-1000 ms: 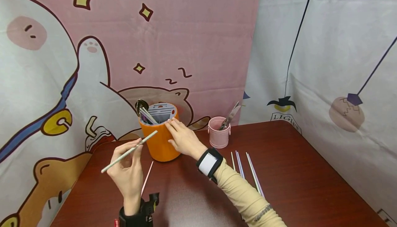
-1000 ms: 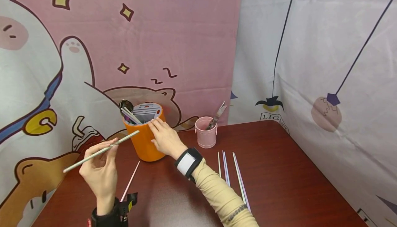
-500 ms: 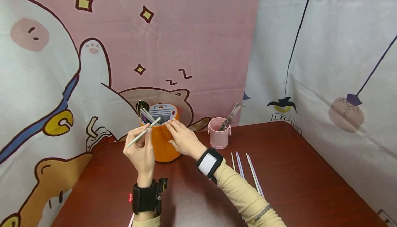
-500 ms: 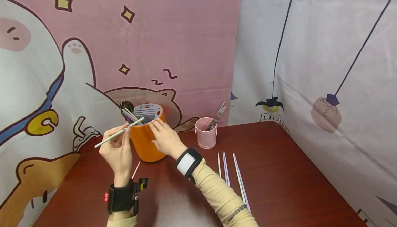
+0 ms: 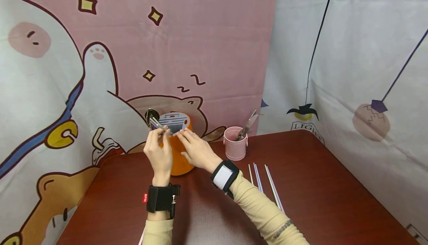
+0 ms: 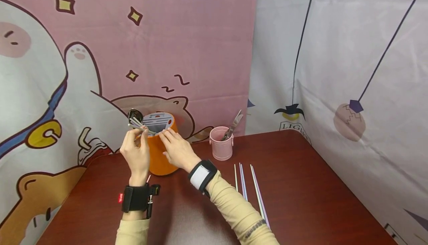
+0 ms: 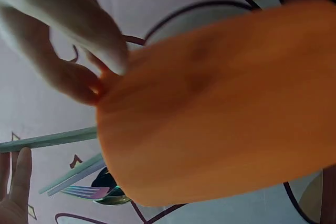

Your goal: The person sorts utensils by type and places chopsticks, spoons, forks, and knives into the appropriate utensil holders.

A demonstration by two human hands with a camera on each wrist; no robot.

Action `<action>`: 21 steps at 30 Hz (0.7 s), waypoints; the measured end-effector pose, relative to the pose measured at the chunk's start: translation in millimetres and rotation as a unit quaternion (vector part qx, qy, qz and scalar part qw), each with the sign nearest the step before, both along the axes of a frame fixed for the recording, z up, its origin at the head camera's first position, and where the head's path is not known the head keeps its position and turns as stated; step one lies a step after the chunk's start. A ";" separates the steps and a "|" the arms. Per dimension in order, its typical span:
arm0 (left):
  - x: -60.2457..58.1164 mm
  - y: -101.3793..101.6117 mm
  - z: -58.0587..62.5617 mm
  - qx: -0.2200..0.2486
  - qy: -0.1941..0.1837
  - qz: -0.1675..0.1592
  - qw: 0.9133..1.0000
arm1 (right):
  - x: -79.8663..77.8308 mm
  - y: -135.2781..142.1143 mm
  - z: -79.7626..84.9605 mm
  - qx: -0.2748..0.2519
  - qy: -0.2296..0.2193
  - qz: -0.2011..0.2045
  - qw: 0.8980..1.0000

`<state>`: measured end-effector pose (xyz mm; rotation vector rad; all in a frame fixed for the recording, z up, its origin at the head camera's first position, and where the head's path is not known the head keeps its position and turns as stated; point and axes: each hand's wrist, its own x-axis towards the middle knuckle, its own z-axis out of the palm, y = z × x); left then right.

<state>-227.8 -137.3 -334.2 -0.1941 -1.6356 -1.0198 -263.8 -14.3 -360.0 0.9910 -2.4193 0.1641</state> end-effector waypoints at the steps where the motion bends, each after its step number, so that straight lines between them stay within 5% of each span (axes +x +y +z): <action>1: -2.0 -0.8 -0.4 -0.009 -0.008 0.013 1.000 | -0.2 -0.1 0.1 0.000 0.001 0.001 1.000; 5: -10.3 -4.9 -1.8 -0.045 -0.040 0.051 0.997 | -0.6 -0.2 0.5 0.004 0.005 0.002 1.000; 11: -18.1 -9.4 -0.2 -0.070 -0.096 0.065 0.991 | -2.0 -0.6 2.0 0.013 0.004 -0.003 1.000; 21: -22.6 -9.0 -4.6 -0.095 -0.195 0.106 0.971 | -2.2 -0.6 -2.3 0.005 0.028 0.010 1.000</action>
